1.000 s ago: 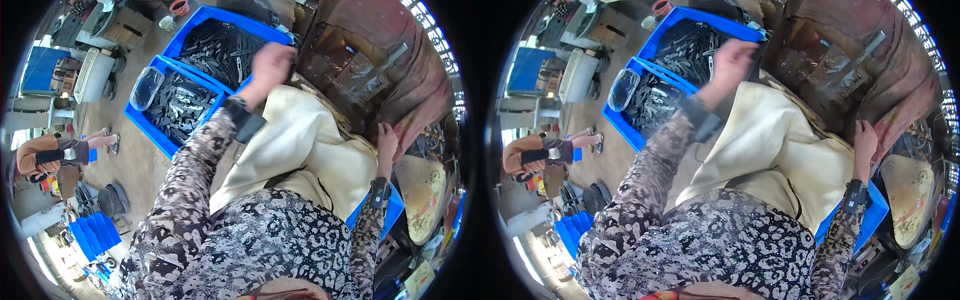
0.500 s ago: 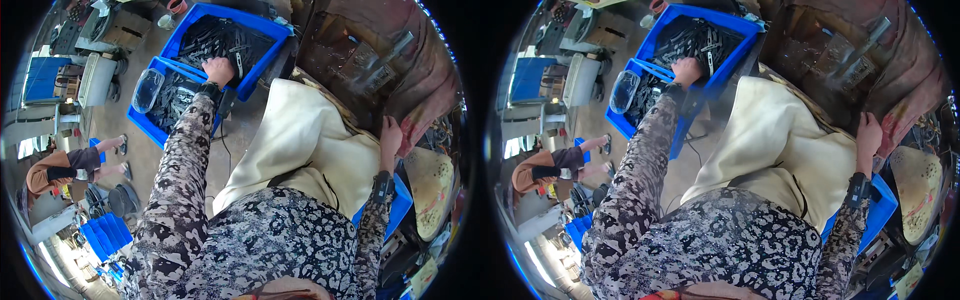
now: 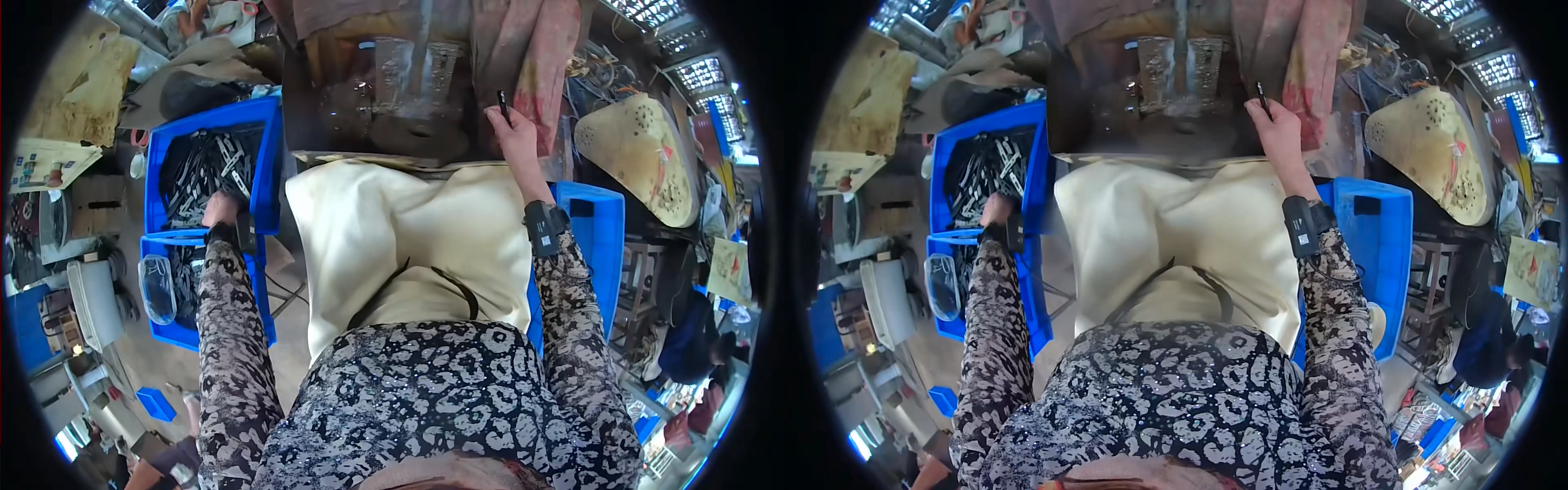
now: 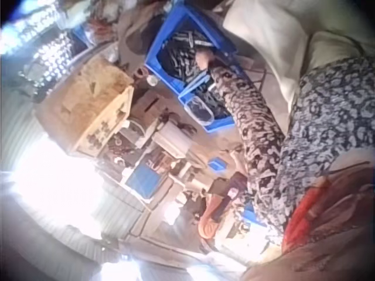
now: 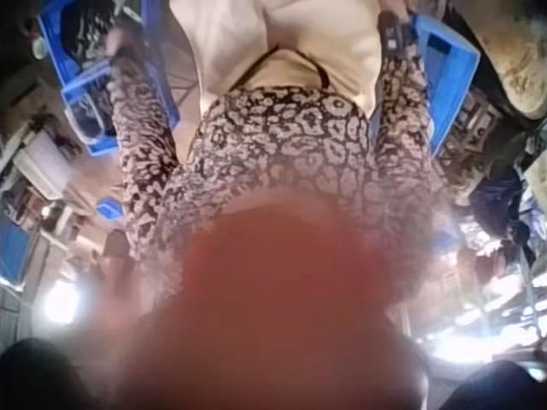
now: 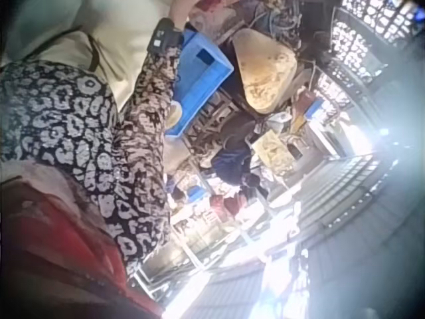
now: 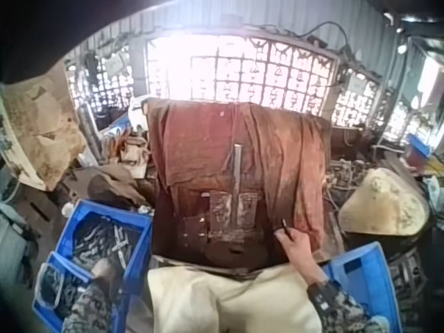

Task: Assembling small metal components using a workbench fixture and organizing them into blue plastic bins.

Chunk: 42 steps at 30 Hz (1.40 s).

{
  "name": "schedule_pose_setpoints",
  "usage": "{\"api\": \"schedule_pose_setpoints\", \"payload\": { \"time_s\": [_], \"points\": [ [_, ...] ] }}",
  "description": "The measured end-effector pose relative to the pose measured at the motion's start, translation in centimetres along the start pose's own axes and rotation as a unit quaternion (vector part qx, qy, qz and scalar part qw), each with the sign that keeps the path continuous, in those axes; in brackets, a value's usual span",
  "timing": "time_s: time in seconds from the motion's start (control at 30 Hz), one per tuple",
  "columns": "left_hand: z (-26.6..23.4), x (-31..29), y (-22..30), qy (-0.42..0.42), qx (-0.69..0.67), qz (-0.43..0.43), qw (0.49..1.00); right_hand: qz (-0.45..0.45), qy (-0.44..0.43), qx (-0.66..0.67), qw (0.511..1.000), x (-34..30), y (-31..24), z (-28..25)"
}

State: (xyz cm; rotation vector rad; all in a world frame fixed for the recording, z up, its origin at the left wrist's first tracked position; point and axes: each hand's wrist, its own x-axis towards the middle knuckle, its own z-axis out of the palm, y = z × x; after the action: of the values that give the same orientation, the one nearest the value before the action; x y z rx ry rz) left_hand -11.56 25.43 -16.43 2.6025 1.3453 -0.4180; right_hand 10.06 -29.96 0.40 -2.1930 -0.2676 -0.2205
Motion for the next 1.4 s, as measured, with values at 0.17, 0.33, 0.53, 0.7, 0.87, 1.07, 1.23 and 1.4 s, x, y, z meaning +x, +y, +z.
{"api": "schedule_pose_setpoints", "payload": {
  "time_s": [0.17,0.33,0.53,0.7,0.87,1.07,1.23,1.4],
  "points": [
    [2.3,2.6,-4.9,0.101,-0.053,0.046,0.992,0.117,-0.061,0.236,0.963,-0.5,-1.9,-0.1],
    [-1.6,-1.1,-2.2,0.18,-0.52,0.01,0.835,0.158,-0.093,0.27,0.945,-0.5,-1.1,-0.9],
    [-4.9,-5.9,-2.9,-0.061,-0.861,-0.088,0.498,0.021,-0.05,0.007,0.998,0.2,-1.0,0.3],
    [-8.0,-11.4,-3.1,-0.097,-0.903,-0.143,0.394,-0.096,-0.056,-0.182,0.977,1.7,0.5,1.4],
    [-10.5,-17.0,2.1,-0.109,-0.909,-0.001,0.402,-0.106,-0.077,-0.273,0.953,2.7,4.4,-0.2],
    [-11.3,-18.9,7.0,0.016,-0.71,0.141,0.69,-0.118,-0.105,-0.234,0.959,2.4,2.6,1.8],
    [-11.1,-18.7,14.9,0.097,-0.579,0.305,0.75,-0.149,-0.086,-0.234,0.957,2.4,3.0,2.1],
    [-14.7,-21.4,19.0,0.082,-0.551,0.436,0.706,-0.135,-0.091,-0.256,0.953,1.4,-0.1,1.7]
  ]
}}
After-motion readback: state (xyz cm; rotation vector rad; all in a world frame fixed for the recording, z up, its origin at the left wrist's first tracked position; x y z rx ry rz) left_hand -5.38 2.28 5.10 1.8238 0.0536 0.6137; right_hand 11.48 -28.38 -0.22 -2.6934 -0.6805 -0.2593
